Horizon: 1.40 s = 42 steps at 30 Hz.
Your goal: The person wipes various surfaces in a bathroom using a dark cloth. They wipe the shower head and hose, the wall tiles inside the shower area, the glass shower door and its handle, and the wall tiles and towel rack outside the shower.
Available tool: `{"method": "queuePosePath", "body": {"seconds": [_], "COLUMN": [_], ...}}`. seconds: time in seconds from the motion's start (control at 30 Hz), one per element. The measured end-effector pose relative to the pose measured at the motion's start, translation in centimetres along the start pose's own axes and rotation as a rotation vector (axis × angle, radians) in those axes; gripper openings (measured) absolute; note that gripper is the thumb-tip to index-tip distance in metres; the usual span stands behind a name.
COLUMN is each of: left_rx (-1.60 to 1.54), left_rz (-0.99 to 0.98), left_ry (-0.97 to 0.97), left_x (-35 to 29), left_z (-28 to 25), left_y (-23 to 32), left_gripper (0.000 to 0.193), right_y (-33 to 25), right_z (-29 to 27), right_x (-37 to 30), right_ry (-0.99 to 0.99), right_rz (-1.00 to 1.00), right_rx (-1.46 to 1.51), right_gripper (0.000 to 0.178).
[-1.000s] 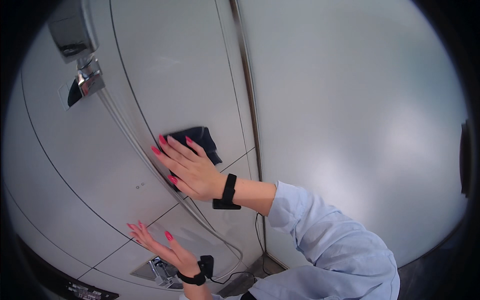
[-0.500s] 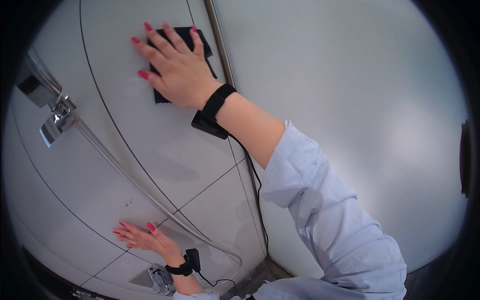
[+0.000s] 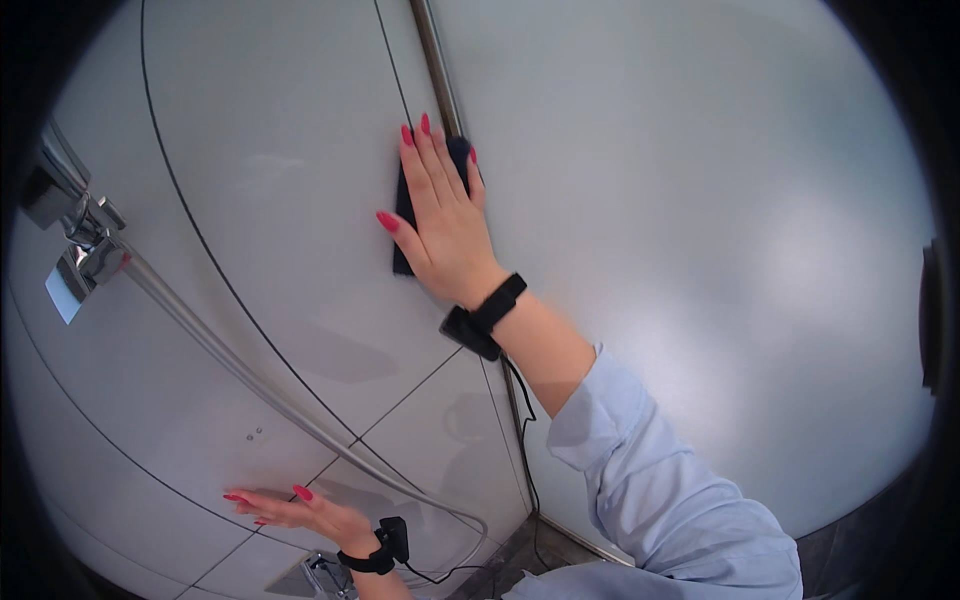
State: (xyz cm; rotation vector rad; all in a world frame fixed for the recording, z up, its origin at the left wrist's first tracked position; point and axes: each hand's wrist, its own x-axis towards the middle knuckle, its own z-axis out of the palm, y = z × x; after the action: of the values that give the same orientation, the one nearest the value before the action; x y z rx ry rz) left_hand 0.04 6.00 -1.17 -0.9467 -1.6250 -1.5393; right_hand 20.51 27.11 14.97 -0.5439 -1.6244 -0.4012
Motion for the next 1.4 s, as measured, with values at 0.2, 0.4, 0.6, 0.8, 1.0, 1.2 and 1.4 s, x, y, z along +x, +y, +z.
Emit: {"method": "queuePosePath", "body": {"seconds": [0.2,0.4,0.6,0.8,1.0,1.2,1.4], "left_rx": [0.087,0.146,0.087,0.190,0.086,0.049,0.126], "left_rz": [0.029,0.062,0.093,0.060,0.068,0.038,0.103], "left_ry": [0.006,-0.006,-0.053,-0.094,-0.218,-0.182,-0.166], "left_x": [-0.3,-0.3,-0.3,-0.3,-0.3,0.4,1.3], "left_z": [-0.5,0.3,-0.4,-1.1,-4.7,-6.5,-6.0], "left_y": [-0.6,-0.4,-1.3,-0.2,-0.4,-2.7,-4.2], "left_gripper": [0.079,0.078,0.080,0.082,0.079,0.077,0.074], "right_y": [-0.2,0.9,0.8,-2.7,-8.7,-18.4,-15.5], "right_z": [0.8,1.8,3.4,4.7,4.4,6.3,6.6], "right_x": [-7.2,-15.1,-23.5,-29.1,-16.9,-15.4,-22.4], "right_ry": [-0.101,-0.141,-0.192,-0.150,-0.163,-0.186,-0.296], "right_rz": [0.056,0.094,0.124,0.330,0.289,-0.119,-0.528], "right_rx": [0.022,0.018,0.039,0.130,0.146,0.282,0.287], "right_gripper": [0.076,0.078,0.080,0.083,0.096,0.083,0.070]}}
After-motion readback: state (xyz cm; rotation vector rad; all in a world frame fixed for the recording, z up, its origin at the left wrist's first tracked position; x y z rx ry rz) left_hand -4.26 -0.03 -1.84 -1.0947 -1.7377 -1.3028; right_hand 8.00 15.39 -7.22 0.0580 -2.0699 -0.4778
